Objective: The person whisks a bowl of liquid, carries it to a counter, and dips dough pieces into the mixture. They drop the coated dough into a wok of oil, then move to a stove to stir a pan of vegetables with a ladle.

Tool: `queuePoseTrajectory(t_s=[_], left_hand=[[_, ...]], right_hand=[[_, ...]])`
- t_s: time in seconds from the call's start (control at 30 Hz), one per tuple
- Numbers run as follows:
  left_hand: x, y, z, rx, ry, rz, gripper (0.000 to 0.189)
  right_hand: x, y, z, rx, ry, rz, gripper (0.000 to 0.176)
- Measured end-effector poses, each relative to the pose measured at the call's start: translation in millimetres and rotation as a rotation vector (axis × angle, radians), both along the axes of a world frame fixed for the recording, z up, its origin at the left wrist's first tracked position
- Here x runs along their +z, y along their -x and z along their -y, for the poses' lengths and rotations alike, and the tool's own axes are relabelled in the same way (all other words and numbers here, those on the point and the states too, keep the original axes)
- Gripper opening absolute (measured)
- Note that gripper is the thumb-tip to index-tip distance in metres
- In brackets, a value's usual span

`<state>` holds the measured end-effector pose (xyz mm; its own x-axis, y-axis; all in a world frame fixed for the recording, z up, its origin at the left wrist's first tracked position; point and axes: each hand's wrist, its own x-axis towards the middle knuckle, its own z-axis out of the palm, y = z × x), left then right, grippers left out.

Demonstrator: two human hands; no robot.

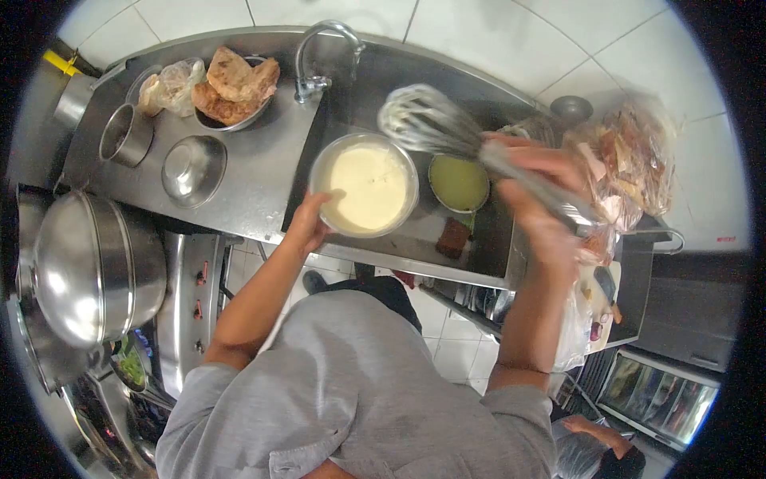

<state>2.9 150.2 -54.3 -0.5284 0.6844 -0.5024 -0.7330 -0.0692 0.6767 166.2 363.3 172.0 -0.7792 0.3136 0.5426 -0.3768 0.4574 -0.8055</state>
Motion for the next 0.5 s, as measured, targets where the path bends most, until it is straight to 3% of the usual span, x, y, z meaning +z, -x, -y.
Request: queuePoseTrajectory(t_s=[0.1, 0.23, 0.27, 0.37, 0.5], left_hand=[[-6.1, 2.0, 0.4, -0.005, -0.038, 0.002, 0.061], [10.8, 1.6, 4.0, 0.030, 0.013, -0.018, 0.059], [12.3, 1.9, 5.8, 0.032, 0.010, -0.002, 0.059], [11.5, -0.8, 7.7, 0.045, 0.008, 0.020, 0.059], [18.7, -0.7, 13.8, 0.114, -0.044, 0.097, 0.051]], right_hand=[[-74.1, 14.6, 17.7, -0.021, -0.106, 0.450, 0.026], [-95.4, 9.0, 22.4, -0.056, 0.112, 0.344, 0.026], [-91.8, 11.3, 24.3, -0.052, 0.098, 0.247, 0.027], [-94.5, 11.9, 20.5, -0.004, -0.145, 0.429, 0.027], [-111.0, 4.5, 6.8, -0.267, 0.362, 0.213, 0.024]])
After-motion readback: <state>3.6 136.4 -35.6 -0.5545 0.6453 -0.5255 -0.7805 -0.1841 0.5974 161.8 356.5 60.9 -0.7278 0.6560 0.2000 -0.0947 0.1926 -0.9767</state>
